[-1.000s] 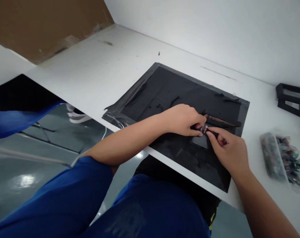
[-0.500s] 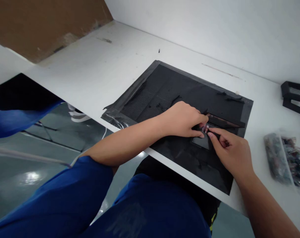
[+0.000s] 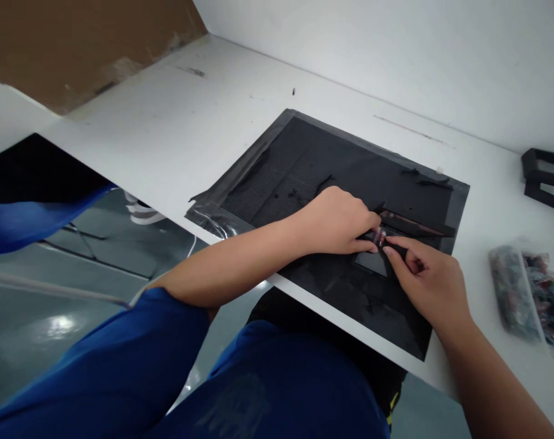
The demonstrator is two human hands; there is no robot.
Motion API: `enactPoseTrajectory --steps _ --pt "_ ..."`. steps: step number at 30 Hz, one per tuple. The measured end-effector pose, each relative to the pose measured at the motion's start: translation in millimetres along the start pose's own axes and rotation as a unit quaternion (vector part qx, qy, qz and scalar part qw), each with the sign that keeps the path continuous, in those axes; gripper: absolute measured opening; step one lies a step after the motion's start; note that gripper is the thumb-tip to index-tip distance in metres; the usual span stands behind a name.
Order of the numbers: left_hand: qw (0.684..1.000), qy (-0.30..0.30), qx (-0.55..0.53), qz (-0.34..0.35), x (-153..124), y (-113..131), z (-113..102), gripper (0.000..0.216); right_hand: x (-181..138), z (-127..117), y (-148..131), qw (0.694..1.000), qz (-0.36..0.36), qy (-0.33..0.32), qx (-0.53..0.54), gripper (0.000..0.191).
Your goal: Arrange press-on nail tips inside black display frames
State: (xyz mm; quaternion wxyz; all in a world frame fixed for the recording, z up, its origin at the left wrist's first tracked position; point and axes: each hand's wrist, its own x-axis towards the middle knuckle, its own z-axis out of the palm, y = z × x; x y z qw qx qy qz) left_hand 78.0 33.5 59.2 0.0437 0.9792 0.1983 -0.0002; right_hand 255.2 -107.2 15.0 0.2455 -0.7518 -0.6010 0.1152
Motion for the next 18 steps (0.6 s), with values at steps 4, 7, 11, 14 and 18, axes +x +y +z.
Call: enactPoseTrajectory --steps 4,7,11,14,18 --pt "1.0 0.005 -0.009 0.002 -0.8 -0.2 1.1 0.031 1.0 -0.1 0.2 1.0 0.005 -0.006 0.005 0.035" --pt "0.999 0.005 -0.033 0.009 -0.4 0.5 2.0 0.029 1.7 -0.5 0.3 1.0 0.013 -0.017 0.017 0.035" --pt "0.999 0.016 -0.049 0.002 -0.6 1.7 3.6 0.031 1.2 -1.3 0.7 0.999 0.018 -0.023 0.027 0.037" --pt "0.999 0.02 -0.046 -0.001 -1.2 1.7 5.5 0.037 0.3 -1.6 2.0 0.999 0.017 -0.031 0.019 0.035" --pt "0.999 0.017 -0.047 0.003 -1.2 0.9 6.9 0.044 -0.5 -2.0 2.5 0.999 0.016 -0.03 0.014 0.036"
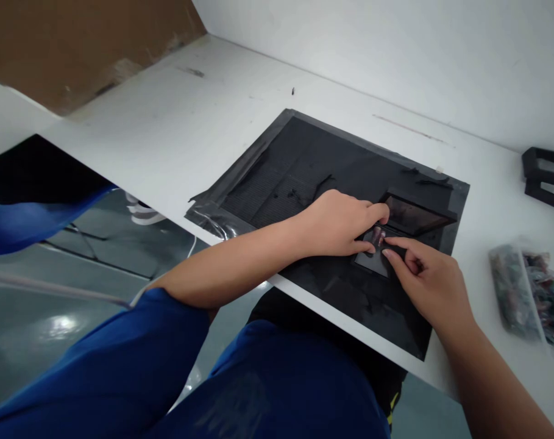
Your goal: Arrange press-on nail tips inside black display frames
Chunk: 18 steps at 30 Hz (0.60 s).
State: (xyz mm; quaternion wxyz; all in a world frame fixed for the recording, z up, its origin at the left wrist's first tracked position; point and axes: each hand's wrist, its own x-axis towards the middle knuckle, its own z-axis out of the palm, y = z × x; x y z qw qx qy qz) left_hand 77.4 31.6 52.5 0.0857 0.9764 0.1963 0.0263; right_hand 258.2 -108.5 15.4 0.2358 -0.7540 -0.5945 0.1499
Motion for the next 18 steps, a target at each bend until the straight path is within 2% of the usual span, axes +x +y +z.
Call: enactPoseTrajectory --steps 18 --pt "0.999 -0.034 -0.013 0.001 6.2 -2.3 2.0 0.034 -0.6 -0.8 0.8 1.0 -0.015 0.0 -0.005 0.033"
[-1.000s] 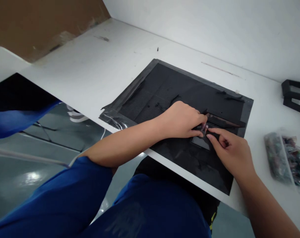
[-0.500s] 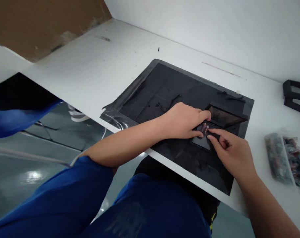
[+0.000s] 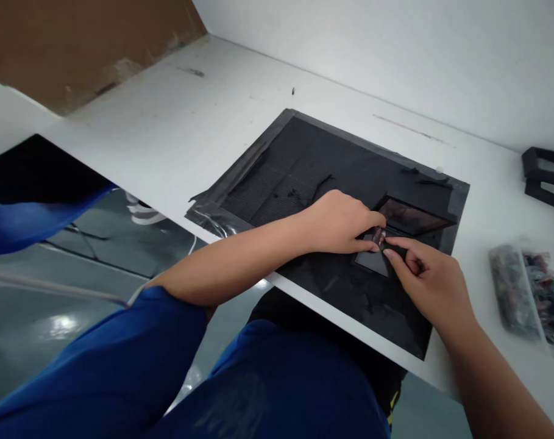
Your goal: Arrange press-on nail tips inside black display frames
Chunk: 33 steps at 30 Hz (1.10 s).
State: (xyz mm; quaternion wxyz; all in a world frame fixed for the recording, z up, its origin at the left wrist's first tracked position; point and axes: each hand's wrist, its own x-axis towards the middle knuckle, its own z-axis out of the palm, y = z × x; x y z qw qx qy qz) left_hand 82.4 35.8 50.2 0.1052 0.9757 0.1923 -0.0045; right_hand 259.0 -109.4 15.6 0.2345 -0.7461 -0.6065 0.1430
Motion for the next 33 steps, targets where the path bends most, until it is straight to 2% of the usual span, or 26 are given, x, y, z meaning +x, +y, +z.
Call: enactPoseTrajectory --steps 10,18,29,33 --pt "1.0 -0.007 -0.025 -0.011 0.4 0.9 -1.9 0.028 -0.7 -1.2 0.0 1.0 -0.008 -0.004 -0.004 0.036" --pt "1.0 -0.008 -0.007 0.005 0.4 1.5 -1.6 0.026 -0.7 -1.5 0.4 1.0 -0.009 -0.004 -0.006 0.034" --pt "0.999 -0.027 -0.032 -0.015 2.2 2.8 -5.6 0.026 0.0 -0.2 -3.1 1.0 -0.014 0.002 -0.008 0.031" --pt "0.998 -0.031 -0.035 -0.048 4.4 1.7 -6.4 0.028 0.5 1.2 -3.2 1.0 -0.027 0.003 -0.012 0.027"
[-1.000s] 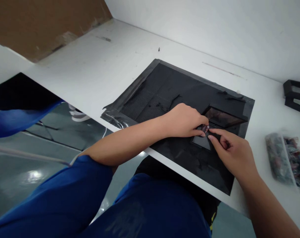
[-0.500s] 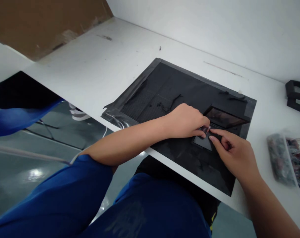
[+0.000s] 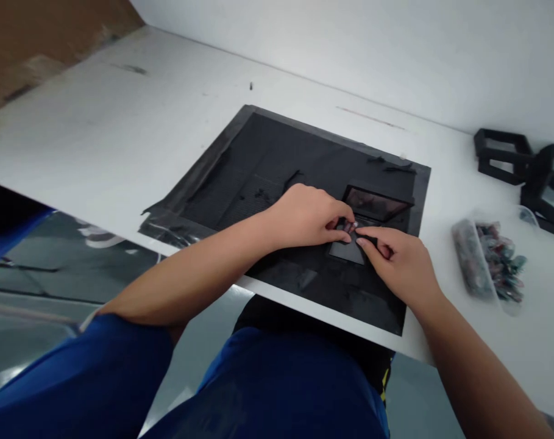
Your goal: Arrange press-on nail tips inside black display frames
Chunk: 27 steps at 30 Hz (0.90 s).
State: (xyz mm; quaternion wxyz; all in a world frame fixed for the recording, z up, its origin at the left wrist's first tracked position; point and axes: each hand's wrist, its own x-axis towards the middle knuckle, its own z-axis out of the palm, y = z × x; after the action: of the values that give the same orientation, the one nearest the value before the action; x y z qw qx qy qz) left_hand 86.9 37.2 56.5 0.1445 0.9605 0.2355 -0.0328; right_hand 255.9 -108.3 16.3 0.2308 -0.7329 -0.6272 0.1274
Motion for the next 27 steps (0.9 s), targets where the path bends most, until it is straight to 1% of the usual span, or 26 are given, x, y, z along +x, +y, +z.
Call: enactPoseTrajectory --steps 2,5,8,12,13,15,17,19,20,22,24,26,27 --pt "1.0 -0.007 -0.007 -0.011 1.3 -1.2 0.0 0.03 0.3 1.1 1.3 1.0 -0.009 0.002 0.0 0.025" --pt "1.0 -0.008 -0.013 -0.005 2.1 -3.6 0.6 0.033 0.0 1.7 2.8 0.999 -0.03 0.013 0.005 0.025" --pt "1.0 -0.006 -0.017 0.004 2.2 -5.7 0.2 0.04 -2.9 -3.1 0.0 0.997 -0.074 0.025 0.019 0.024" --pt "1.0 -0.006 -0.02 0.013 2.9 -6.1 -1.4 0.046 -13.1 -24.9 -8.1 0.987 -0.149 0.041 0.042 0.026" --pt "1.0 -0.005 -0.023 0.018 3.0 -6.0 -1.4 0.047 -16.8 -33.2 -8.7 0.984 -0.16 0.059 0.045 0.025" --pt "0.999 -0.001 -0.029 0.033 3.3 -5.9 -0.8 0.05 -24.5 -52.6 -4.8 0.978 -0.162 0.126 0.041 0.021" --pt "0.999 0.004 -0.027 0.043 3.3 -5.8 0.1 0.048 -31.5 -75.8 6.8 0.967 -0.136 0.215 0.035 0.016" --pt "0.999 0.003 -0.021 0.044 3.1 -5.6 0.6 0.044 -36.0 -101.8 25.0 0.955 -0.093 0.279 0.037 0.015" --pt "0.999 0.001 -0.018 0.044 3.0 -5.3 0.6 0.043 -37.0 -115.0 35.3 0.953 -0.063 0.293 0.031 0.015" --pt "0.999 -0.002 -0.018 0.048 2.6 -4.8 0.1 0.042 -36.2 -139.2 56.1 0.959 0.02 0.282 -0.018 0.02" --pt "0.998 -0.002 -0.022 0.056 2.3 -4.4 -0.5 0.043 -32.5 -155.9 74.1 0.954 0.113 0.267 -0.078 0.026" --pt "0.998 0.004 -0.025 0.058 2.3 -4.7 -0.6 0.045 -27.7 -161.8 88.1 0.945 0.168 0.263 -0.1 0.03" --pt "0.998 0.009 -0.026 0.056 2.4 -5.1 -0.3 0.045 -25.6 -160.8 93.7 0.943 0.18 0.263 -0.095 0.032"
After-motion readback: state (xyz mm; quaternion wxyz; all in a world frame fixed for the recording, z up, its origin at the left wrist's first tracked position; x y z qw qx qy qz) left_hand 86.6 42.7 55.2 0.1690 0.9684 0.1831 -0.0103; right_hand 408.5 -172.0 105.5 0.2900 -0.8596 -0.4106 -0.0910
